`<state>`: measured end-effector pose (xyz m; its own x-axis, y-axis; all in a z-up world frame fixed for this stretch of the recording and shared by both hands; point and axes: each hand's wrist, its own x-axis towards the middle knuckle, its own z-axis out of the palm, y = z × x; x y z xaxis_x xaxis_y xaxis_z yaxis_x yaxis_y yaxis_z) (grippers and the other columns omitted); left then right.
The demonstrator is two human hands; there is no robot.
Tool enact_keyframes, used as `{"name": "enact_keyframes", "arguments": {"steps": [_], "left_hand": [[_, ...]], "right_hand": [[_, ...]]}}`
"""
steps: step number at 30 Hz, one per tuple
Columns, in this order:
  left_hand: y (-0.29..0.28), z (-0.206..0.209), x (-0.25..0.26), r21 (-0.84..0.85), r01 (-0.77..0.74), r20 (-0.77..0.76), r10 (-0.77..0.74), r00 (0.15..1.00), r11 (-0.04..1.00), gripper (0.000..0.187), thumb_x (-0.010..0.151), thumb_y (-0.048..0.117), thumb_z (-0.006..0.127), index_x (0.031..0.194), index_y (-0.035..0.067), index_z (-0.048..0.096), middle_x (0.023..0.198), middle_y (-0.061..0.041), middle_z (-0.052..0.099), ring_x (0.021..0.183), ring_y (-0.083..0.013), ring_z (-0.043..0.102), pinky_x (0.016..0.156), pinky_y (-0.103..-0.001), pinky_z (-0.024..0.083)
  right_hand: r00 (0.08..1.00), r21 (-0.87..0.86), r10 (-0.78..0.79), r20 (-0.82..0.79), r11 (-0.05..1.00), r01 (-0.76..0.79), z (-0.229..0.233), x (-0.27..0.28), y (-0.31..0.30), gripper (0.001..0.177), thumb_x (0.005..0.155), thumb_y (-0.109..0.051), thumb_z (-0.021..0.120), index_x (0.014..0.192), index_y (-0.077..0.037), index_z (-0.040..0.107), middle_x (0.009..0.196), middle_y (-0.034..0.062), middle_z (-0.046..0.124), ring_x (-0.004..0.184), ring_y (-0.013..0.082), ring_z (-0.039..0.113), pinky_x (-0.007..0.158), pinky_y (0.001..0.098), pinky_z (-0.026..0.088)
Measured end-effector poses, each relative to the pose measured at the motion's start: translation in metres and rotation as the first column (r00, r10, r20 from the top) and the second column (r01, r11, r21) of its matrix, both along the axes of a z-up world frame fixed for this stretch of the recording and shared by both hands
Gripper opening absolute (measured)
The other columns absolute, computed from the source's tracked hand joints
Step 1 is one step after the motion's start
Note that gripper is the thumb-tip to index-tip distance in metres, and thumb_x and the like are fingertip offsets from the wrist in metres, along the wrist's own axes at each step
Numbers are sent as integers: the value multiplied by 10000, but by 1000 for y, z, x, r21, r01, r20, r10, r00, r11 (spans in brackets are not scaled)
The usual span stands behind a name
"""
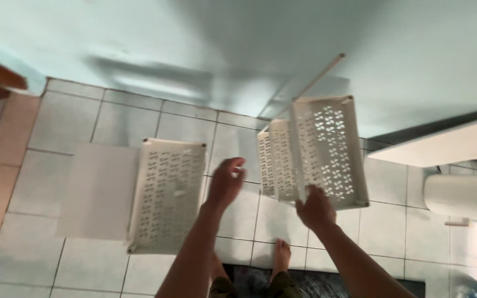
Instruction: The person assembles a white plastic storage rack by inserting white rods into the corner holes of perforated trays. They repeatedly pick up trays, align the rods, and stack them to form a multi-tiered structure.
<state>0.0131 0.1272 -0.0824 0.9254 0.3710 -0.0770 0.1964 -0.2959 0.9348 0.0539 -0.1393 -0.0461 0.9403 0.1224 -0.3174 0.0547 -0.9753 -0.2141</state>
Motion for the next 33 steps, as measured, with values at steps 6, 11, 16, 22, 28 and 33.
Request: {"name": "enact_keyframes", "arguments": {"steps": [6,11,16,22,28,33], "left_hand": [[-104,28,56,-80,283,-188,-293,938,956,612,894,229,699,1437,34,497,1378,-187,606,1145,-323,675,973,-414,536],[-130,-3,73,-77,177,-209,-189,959,981,875,851,224,725,1549,-18,258,1492,-266,441,1302,-391,550,1053,-420,478],[-129,-28,71,56,-47,-145,55,988,997,1035,805,210,764,1552,-83,109,1547,-336,274,1348,-431,420,1063,-425,427],[-121,-14,42,141,-80,-142,100,985,987,510,942,249,639,1384,-1,592,1342,-217,659,1227,-351,653,1047,-393,516],[-139,6,17,349,-97,-97,139,986,932,518,964,204,592,1425,-24,527,1378,-242,619,1137,-371,686,900,-403,582],[-149,19,9,311,-54,-60,77,995,949,508,922,163,596,1423,81,578,1439,-192,584,1132,-352,686,848,-403,594]], "right_hand": [[955,-68,-32,-296,998,12,2,2,-53,150,925,-192,592,1064,-151,631,1010,115,734,998,354,694,870,515,544],[978,-37,45,-203,998,-54,-5,1,-103,295,852,-111,624,1140,-176,649,1035,83,732,1039,318,675,898,505,519],[969,-111,140,-202,980,-165,-21,22,-181,542,775,11,612,1273,-191,678,1201,119,697,1150,291,653,1059,434,488],[979,-160,50,-199,984,-82,-31,58,-226,461,841,15,584,1231,-199,706,1229,74,706,1238,295,605,1075,426,489],[929,-124,253,270,966,-227,-31,82,-207,246,835,-13,629,938,-192,762,1163,-9,740,1247,251,617,1167,468,441],[999,297,34,-38,955,-21,2,68,-119,206,949,-166,666,1130,-171,764,1213,27,734,992,263,720,902,401,582]]}}
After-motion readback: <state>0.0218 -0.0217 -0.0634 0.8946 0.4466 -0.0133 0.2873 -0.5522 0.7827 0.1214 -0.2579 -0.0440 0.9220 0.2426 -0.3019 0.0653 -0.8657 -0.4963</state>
